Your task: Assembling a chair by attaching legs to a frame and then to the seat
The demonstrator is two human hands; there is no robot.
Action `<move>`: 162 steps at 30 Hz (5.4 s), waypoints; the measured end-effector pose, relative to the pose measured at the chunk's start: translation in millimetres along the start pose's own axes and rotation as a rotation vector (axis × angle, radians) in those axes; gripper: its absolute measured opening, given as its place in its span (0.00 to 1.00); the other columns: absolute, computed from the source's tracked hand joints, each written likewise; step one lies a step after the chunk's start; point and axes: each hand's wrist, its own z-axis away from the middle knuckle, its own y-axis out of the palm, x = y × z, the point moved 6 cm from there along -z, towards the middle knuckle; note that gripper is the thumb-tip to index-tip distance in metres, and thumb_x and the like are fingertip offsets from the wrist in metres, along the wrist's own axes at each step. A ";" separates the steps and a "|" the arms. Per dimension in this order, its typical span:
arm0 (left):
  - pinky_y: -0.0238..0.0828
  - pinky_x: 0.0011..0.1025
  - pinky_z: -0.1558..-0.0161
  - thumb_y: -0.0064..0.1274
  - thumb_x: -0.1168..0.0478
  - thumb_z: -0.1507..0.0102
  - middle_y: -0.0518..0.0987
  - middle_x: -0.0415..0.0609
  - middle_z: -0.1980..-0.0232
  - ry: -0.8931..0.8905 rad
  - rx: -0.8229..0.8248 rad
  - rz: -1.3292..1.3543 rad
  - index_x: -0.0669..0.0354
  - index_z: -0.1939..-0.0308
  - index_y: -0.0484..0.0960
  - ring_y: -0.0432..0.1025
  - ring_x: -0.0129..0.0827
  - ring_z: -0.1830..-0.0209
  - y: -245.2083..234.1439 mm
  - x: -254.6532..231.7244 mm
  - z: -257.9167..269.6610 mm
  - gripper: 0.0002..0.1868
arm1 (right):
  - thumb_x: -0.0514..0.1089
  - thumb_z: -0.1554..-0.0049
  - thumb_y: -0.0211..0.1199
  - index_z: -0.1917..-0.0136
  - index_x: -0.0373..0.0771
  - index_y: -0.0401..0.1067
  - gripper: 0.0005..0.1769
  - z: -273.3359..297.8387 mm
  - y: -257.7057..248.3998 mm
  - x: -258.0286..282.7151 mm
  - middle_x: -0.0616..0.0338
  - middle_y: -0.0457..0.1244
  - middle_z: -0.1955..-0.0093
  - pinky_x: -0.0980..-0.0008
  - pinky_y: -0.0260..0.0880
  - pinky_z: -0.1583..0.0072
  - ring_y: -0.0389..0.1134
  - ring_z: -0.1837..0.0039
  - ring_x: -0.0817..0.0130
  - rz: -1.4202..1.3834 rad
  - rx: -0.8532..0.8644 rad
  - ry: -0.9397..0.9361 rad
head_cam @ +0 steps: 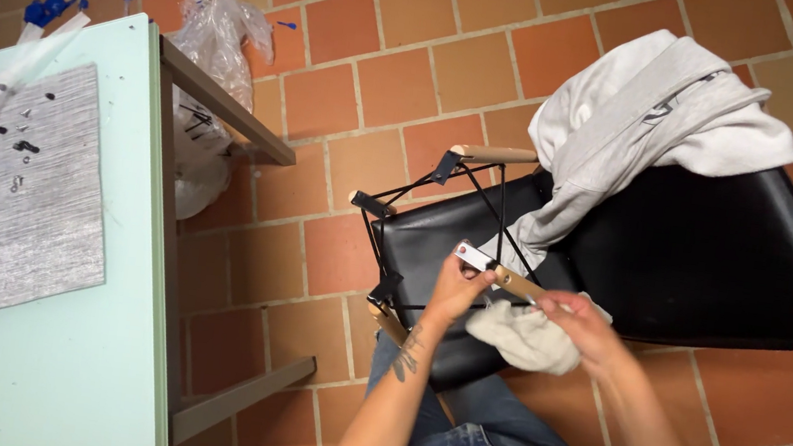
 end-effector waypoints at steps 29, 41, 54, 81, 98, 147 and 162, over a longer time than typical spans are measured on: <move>0.76 0.25 0.65 0.77 0.45 0.48 0.71 0.45 0.60 0.013 0.024 0.027 0.58 0.52 0.72 0.72 0.27 0.64 -3.0 1.8 -7.3 0.35 | 0.69 0.48 0.64 0.58 0.64 0.78 0.14 -7.2 153.6 202.0 0.75 0.73 0.55 0.58 0.75 0.46 0.74 0.46 0.63 1.818 0.660 -0.451; 0.77 0.33 0.50 0.79 0.51 0.51 0.75 0.52 0.50 -0.033 0.028 0.132 0.59 0.47 0.72 0.72 0.35 0.51 1.8 -12.6 -4.7 0.37 | 0.68 0.46 0.62 0.58 0.58 0.78 0.16 -12.8 158.9 206.0 0.71 0.73 0.55 0.53 0.75 0.45 0.74 0.45 0.57 1.947 0.657 -0.391; 0.73 0.35 0.40 0.81 0.67 0.63 0.72 0.57 0.48 -0.090 0.001 0.207 0.62 0.49 0.69 0.71 0.47 0.43 26.4 -99.3 28.0 0.44 | 0.68 0.49 0.65 0.56 0.62 0.83 0.16 -24.4 160.1 210.8 0.56 0.74 0.56 0.50 0.74 0.42 0.74 0.44 0.47 1.908 0.511 -0.217; 0.74 0.38 0.41 0.82 0.69 0.68 0.76 0.60 0.50 -0.034 -0.079 0.160 0.63 0.50 0.71 0.73 0.51 0.43 23.0 -81.4 19.7 0.46 | 0.47 0.42 0.72 0.51 0.51 0.81 0.05 -6.0 65.2 123.4 0.57 0.71 0.59 0.60 0.69 0.42 0.72 0.50 0.64 0.864 -0.026 -0.536; 0.72 0.43 0.39 0.83 0.67 0.68 0.77 0.62 0.48 -0.023 -0.170 0.060 0.62 0.50 0.71 0.72 0.59 0.42 19.7 -79.9 21.5 0.47 | 0.51 0.45 0.77 0.51 0.44 0.81 0.13 11.8 62.2 74.8 0.64 0.66 0.63 0.73 0.69 0.60 0.64 0.61 0.79 0.333 -0.305 -0.224; 0.70 0.36 0.37 0.82 0.69 0.66 0.76 0.61 0.47 -0.062 -0.036 0.103 0.69 0.42 0.70 0.74 0.47 0.43 21.9 -67.3 14.9 0.52 | 0.48 0.53 0.81 0.58 0.50 0.83 0.10 6.7 86.6 114.9 0.60 0.65 0.58 0.62 0.68 0.45 0.69 0.52 0.59 0.851 -0.229 -0.553; 0.69 0.39 0.35 0.82 0.66 0.62 0.75 0.64 0.42 -0.092 -0.058 0.130 0.67 0.41 0.70 0.71 0.54 0.39 21.9 -66.7 10.7 0.49 | 0.50 0.42 0.72 0.40 0.40 0.72 0.22 -36.7 24.9 60.1 0.58 0.71 0.53 0.71 0.76 0.55 0.72 0.55 0.75 0.147 -0.089 -0.129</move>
